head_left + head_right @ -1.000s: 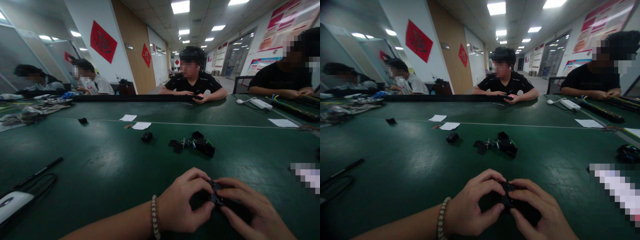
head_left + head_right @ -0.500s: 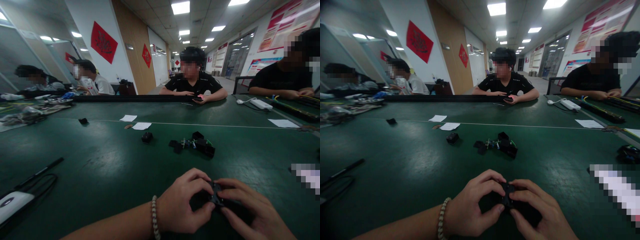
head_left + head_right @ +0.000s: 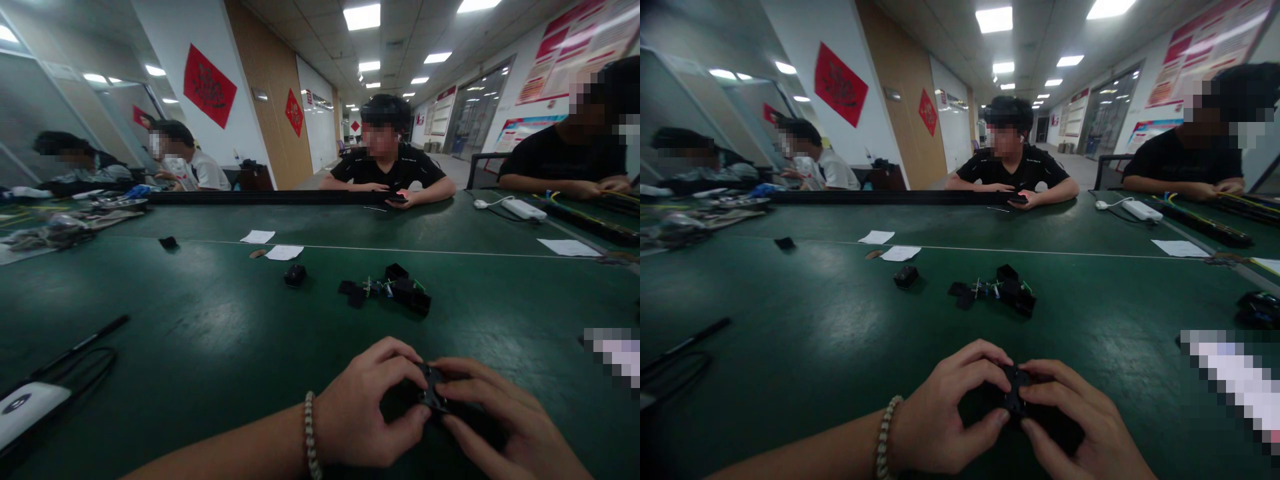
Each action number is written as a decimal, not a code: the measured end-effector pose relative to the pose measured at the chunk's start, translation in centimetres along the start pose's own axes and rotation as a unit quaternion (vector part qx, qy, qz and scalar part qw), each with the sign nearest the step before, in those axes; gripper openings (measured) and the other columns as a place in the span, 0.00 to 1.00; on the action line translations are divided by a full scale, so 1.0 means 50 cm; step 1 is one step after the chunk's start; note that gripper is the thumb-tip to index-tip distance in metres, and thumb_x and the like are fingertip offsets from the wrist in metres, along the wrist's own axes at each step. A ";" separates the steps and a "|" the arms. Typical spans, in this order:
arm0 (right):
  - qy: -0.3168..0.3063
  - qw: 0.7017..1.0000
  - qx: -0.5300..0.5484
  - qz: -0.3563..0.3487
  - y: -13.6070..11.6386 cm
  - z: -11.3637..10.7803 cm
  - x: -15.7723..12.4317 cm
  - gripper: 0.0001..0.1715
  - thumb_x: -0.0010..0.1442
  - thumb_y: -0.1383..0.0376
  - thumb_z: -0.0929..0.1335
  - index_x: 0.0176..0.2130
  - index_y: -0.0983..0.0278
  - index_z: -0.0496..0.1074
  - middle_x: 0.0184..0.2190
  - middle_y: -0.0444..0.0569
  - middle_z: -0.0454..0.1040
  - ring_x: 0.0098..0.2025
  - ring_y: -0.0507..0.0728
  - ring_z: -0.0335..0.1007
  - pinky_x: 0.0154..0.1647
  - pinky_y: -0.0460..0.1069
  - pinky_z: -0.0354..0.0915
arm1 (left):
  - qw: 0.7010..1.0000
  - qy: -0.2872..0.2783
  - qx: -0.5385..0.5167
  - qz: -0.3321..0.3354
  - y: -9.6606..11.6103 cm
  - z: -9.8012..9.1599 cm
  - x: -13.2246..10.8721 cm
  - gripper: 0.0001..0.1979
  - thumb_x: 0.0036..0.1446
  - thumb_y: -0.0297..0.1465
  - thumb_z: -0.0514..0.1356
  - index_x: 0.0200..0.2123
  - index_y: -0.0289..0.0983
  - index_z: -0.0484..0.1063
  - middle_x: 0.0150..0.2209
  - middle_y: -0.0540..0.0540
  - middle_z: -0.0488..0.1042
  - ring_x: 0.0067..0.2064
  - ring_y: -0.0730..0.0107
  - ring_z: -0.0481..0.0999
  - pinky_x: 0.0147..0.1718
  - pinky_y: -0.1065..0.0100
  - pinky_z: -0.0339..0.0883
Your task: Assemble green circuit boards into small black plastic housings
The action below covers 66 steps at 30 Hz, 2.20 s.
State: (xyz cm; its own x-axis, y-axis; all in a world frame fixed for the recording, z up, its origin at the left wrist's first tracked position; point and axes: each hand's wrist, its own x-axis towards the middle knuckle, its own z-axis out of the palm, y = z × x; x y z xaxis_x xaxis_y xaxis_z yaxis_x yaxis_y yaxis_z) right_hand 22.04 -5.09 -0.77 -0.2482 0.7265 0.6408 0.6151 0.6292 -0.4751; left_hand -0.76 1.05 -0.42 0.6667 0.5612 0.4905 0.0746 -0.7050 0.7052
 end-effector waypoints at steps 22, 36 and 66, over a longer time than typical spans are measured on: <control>-0.002 1.000 -0.001 -0.020 0.000 -0.001 0.004 0.15 0.54 0.73 0.73 0.42 0.60 0.82 0.42 0.52 0.87 0.41 0.58 0.88 0.41 0.45 0.83 | 1.000 -0.001 -0.001 -0.003 0.001 0.000 -0.001 0.14 0.56 0.25 0.66 0.46 0.35 0.74 0.50 0.38 0.75 0.49 0.62 0.79 0.48 0.63 0.76; -0.011 1.000 0.012 -0.011 0.002 0.001 0.002 0.14 0.55 0.72 0.74 0.41 0.59 0.82 0.43 0.51 0.87 0.42 0.58 0.88 0.42 0.45 0.83 | 1.000 0.001 0.000 -0.007 0.003 -0.001 0.000 0.14 0.55 0.25 0.66 0.46 0.35 0.74 0.50 0.38 0.75 0.49 0.62 0.80 0.48 0.63 0.76; -0.012 1.000 0.006 -0.012 0.004 0.000 0.002 0.16 0.55 0.72 0.74 0.43 0.59 0.82 0.44 0.51 0.87 0.41 0.58 0.88 0.41 0.45 0.83 | 1.000 -0.003 -0.003 -0.009 0.001 -0.001 -0.002 0.14 0.56 0.26 0.65 0.47 0.36 0.73 0.51 0.38 0.75 0.49 0.61 0.79 0.48 0.62 0.77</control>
State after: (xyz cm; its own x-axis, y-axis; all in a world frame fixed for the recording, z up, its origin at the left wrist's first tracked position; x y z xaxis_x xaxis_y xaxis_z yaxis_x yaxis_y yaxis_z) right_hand 22.17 -4.88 -0.80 -0.2804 0.7172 0.6380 0.6002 0.6497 -0.4666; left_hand -0.84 0.98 -0.40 0.6698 0.5714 0.4743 0.0830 -0.6923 0.7168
